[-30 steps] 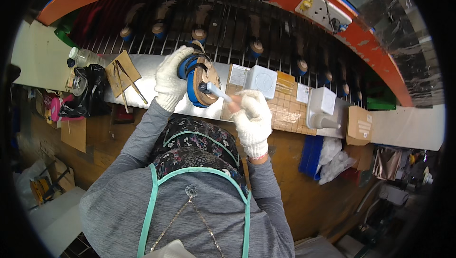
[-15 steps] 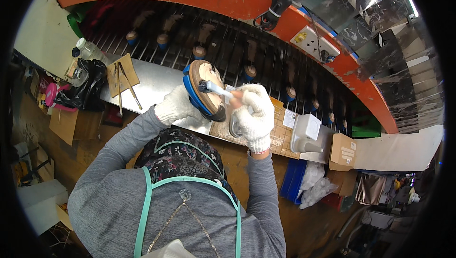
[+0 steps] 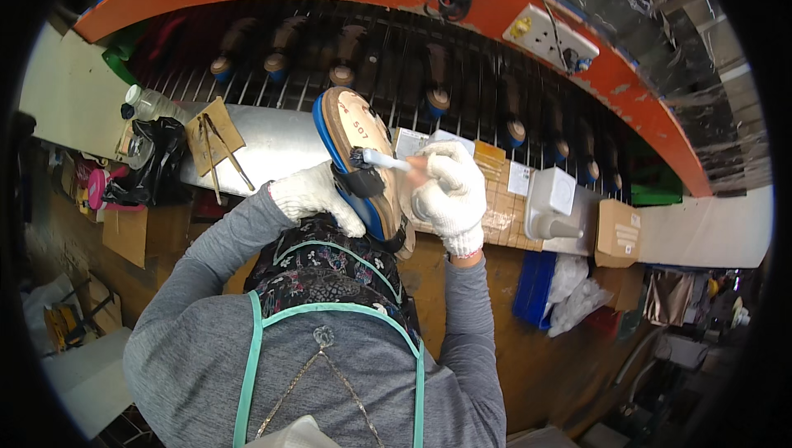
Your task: The person repeatedly applies glue to the sole of a blue sandal using a brush. They hold the sandal with one hand and use the brush with the other, dipping the brush into a container of glue between applications.
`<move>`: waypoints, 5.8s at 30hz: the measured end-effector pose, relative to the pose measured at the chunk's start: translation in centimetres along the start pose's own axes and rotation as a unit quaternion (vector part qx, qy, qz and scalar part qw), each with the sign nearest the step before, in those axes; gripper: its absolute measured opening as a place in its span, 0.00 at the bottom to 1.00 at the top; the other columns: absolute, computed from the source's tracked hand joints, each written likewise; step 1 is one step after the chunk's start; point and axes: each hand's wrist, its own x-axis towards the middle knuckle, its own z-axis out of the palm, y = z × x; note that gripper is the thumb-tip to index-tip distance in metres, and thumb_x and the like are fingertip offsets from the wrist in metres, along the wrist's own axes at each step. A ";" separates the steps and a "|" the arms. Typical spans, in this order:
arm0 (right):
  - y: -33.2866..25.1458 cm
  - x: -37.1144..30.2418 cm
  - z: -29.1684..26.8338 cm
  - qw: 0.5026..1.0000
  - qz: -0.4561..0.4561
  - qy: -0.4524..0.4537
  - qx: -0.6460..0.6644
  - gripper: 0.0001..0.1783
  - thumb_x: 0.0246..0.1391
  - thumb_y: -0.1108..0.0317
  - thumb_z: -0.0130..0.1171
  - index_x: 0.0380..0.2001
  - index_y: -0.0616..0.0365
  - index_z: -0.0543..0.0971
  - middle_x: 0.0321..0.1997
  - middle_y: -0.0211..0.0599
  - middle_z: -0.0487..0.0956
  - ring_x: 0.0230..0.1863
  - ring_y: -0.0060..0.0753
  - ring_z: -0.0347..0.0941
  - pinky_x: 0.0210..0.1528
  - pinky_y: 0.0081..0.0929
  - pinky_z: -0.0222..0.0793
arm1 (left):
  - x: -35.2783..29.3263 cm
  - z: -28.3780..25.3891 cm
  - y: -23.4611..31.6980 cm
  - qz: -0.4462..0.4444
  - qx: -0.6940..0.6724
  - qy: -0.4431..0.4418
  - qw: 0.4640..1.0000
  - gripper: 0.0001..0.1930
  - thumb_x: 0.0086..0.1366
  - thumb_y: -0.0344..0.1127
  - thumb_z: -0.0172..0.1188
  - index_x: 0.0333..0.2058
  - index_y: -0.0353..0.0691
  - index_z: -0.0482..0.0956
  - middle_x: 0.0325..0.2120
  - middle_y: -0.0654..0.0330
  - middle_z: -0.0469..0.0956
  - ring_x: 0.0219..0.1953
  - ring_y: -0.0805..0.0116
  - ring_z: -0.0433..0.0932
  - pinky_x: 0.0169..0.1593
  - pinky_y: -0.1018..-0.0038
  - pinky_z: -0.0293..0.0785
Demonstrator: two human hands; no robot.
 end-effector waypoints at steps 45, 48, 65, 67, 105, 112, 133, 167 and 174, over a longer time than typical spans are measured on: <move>-2.5 -4.8 -2.3 0.982 0.020 0.164 -0.092 0.10 0.46 0.75 0.73 0.34 0.59 0.87 0.37 0.35 0.80 0.40 0.30 0.73 0.43 0.26 0.70 | 1.6 0.9 -4.5 0.259 -0.074 0.147 0.952 0.56 0.56 0.61 0.72 0.68 0.27 0.55 0.54 0.53 0.76 0.52 0.68 0.78 0.55 0.73 0.75; -3.1 -3.9 -0.7 0.984 0.024 0.158 -0.082 0.08 0.46 0.73 0.73 0.33 0.58 0.87 0.38 0.34 0.80 0.39 0.31 0.72 0.42 0.27 0.69 | 1.2 0.8 -4.8 0.253 -0.070 0.167 0.950 0.55 0.55 0.55 0.73 0.68 0.24 0.54 0.55 0.51 0.75 0.52 0.69 0.76 0.54 0.75 0.74; -4.0 4.7 1.6 0.989 -0.061 0.102 -0.086 0.08 0.48 0.71 0.69 0.32 0.62 0.87 0.31 0.38 0.80 0.27 0.29 0.74 0.30 0.26 0.68 | -1.4 -2.2 -3.5 0.236 -0.044 0.174 0.955 0.57 0.51 0.56 0.76 0.67 0.23 0.56 0.55 0.50 0.75 0.53 0.66 0.77 0.56 0.72 0.76; -3.7 4.7 1.7 0.993 -0.039 0.077 -0.076 0.08 0.46 0.72 0.70 0.32 0.61 0.87 0.32 0.37 0.80 0.29 0.31 0.74 0.33 0.28 0.69 | -1.5 -2.3 -3.3 0.231 -0.036 0.188 0.954 0.59 0.47 0.68 0.74 0.65 0.28 0.62 0.53 0.54 0.77 0.52 0.67 0.79 0.56 0.70 0.76; -2.9 1.2 2.9 0.992 -0.050 0.072 -0.095 0.08 0.47 0.69 0.72 0.32 0.60 0.86 0.33 0.35 0.79 0.32 0.30 0.73 0.34 0.26 0.68 | -1.0 -2.2 -3.2 0.289 -0.122 0.193 0.930 0.45 0.63 0.57 0.67 0.67 0.30 0.60 0.57 0.54 0.74 0.56 0.68 0.76 0.60 0.72 0.74; -3.0 -0.8 1.8 0.989 -0.025 0.006 -0.147 0.10 0.43 0.69 0.72 0.32 0.56 0.87 0.34 0.34 0.79 0.36 0.34 0.73 0.41 0.30 0.66 | -1.1 -3.7 -2.8 0.297 -0.130 0.192 0.926 0.41 0.63 0.55 0.67 0.64 0.30 0.65 0.53 0.55 0.77 0.53 0.68 0.78 0.57 0.72 0.76; -3.0 -2.9 1.6 0.990 0.118 -0.068 0.021 0.08 0.50 0.70 0.68 0.32 0.63 0.86 0.35 0.35 0.78 0.36 0.27 0.74 0.38 0.24 0.68 | -2.8 -5.7 -3.6 0.218 -0.137 0.282 0.924 0.36 0.65 0.55 0.65 0.62 0.34 0.69 0.50 0.56 0.78 0.50 0.69 0.78 0.54 0.73 0.76; -2.0 0.4 2.3 0.994 -0.051 -0.088 -0.048 0.10 0.43 0.70 0.72 0.32 0.57 0.87 0.37 0.34 0.81 0.41 0.34 0.75 0.43 0.30 0.71 | -1.8 -3.6 -3.6 0.075 -0.438 0.090 0.891 0.36 0.69 0.59 0.58 0.64 0.37 0.66 0.55 0.46 0.75 0.52 0.58 0.81 0.54 0.64 0.83; -2.3 3.5 1.9 0.985 -0.089 -0.141 -0.034 0.11 0.42 0.69 0.73 0.32 0.58 0.87 0.36 0.36 0.82 0.40 0.35 0.77 0.43 0.30 0.71 | -1.5 -0.7 -5.2 0.152 -0.264 -0.062 0.950 0.33 0.71 0.61 0.50 0.62 0.41 0.68 0.44 0.46 0.78 0.37 0.60 0.82 0.46 0.67 0.82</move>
